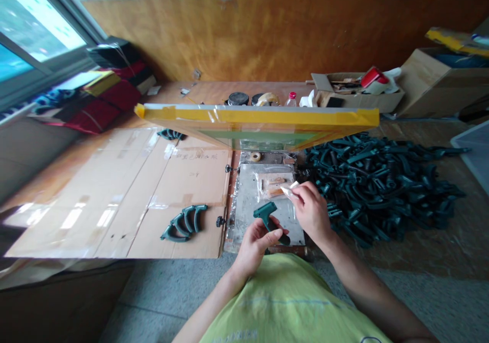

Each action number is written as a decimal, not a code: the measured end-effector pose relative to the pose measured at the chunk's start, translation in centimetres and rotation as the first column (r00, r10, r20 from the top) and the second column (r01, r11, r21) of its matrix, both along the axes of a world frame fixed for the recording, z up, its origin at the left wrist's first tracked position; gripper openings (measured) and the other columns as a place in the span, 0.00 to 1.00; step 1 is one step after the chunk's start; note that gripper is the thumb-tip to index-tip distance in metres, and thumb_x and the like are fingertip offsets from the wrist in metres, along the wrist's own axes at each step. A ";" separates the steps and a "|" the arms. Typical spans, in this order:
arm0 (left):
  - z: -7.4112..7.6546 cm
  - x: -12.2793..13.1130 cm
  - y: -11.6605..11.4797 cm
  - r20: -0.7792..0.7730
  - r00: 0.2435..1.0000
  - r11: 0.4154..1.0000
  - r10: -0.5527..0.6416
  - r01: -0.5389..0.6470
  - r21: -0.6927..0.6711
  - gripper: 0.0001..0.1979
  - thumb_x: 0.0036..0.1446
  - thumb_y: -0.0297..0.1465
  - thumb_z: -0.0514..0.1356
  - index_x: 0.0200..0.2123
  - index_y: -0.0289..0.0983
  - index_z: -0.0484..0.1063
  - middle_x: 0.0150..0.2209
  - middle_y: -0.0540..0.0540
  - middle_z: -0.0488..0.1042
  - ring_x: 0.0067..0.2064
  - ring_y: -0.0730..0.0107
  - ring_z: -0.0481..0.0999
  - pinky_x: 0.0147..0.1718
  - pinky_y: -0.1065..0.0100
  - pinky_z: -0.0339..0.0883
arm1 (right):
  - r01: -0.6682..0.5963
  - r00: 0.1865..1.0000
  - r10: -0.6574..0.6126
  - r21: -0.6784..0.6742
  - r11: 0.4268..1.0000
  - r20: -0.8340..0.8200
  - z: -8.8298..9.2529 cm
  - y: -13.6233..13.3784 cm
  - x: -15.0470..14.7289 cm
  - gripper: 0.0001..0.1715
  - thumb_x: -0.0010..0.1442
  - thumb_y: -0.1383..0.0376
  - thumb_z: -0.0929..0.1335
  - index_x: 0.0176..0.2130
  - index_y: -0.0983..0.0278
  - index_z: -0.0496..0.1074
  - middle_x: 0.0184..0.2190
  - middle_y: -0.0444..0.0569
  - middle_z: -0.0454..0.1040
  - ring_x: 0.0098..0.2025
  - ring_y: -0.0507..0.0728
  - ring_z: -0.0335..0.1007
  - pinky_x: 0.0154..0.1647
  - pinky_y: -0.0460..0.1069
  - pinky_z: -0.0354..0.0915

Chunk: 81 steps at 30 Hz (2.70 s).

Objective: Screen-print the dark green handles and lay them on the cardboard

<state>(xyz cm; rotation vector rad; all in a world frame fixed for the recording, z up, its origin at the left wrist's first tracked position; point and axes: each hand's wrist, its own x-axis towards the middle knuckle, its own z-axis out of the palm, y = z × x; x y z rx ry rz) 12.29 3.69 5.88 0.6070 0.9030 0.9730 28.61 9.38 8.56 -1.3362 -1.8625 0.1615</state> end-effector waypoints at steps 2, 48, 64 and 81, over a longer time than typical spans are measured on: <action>-0.1 0.1 0.0 0.005 1.000 0.999 0.003 -0.003 -0.033 0.16 0.48 0.34 0.69 0.38 0.35 0.70 0.33 0.45 0.77 0.38 0.62 0.78 0.38 0.63 0.69 | 0.012 0.999 -0.012 -0.001 1.000 -0.048 0.8 -0.1 0.4 0.06 0.61 0.70 0.65 0.32 0.61 0.68 0.32 0.46 0.68 0.34 0.54 0.67 0.35 0.47 0.65; -2.8 2.1 2.1 -0.222 0.963 0.910 0.155 -0.227 -0.346 0.25 0.42 0.39 0.72 0.43 0.35 0.74 0.35 0.46 0.76 0.40 0.63 0.78 0.36 0.66 0.73 | -0.143 0.840 -0.158 -0.493 0.858 -0.519 -7.8 10.2 9.5 0.14 0.55 0.62 0.66 0.41 0.64 0.72 0.38 0.51 0.77 0.38 0.55 0.73 0.42 0.51 0.69; -1.3 5.3 2.5 -0.265 0.964 0.963 -0.036 -0.037 -0.266 0.26 0.50 0.41 0.67 0.51 0.39 0.72 0.56 0.37 0.70 0.56 0.51 0.71 0.43 0.59 0.74 | -0.255 0.869 -0.100 -0.613 0.748 -0.484 -8.1 -1.6 6.1 0.13 0.58 0.68 0.68 0.44 0.61 0.70 0.41 0.47 0.78 0.45 0.56 0.75 0.46 0.50 0.67; -2.8 1.8 1.0 -0.338 0.939 0.956 0.068 -0.158 -0.246 0.24 0.46 0.42 0.69 0.45 0.35 0.75 0.49 0.38 0.75 0.52 0.51 0.75 0.44 0.58 0.74 | 0.328 0.861 -0.080 -0.428 0.842 0.502 -10.1 3.3 13.0 0.16 0.64 0.68 0.62 0.49 0.61 0.71 0.47 0.53 0.74 0.49 0.60 0.64 0.48 0.53 0.59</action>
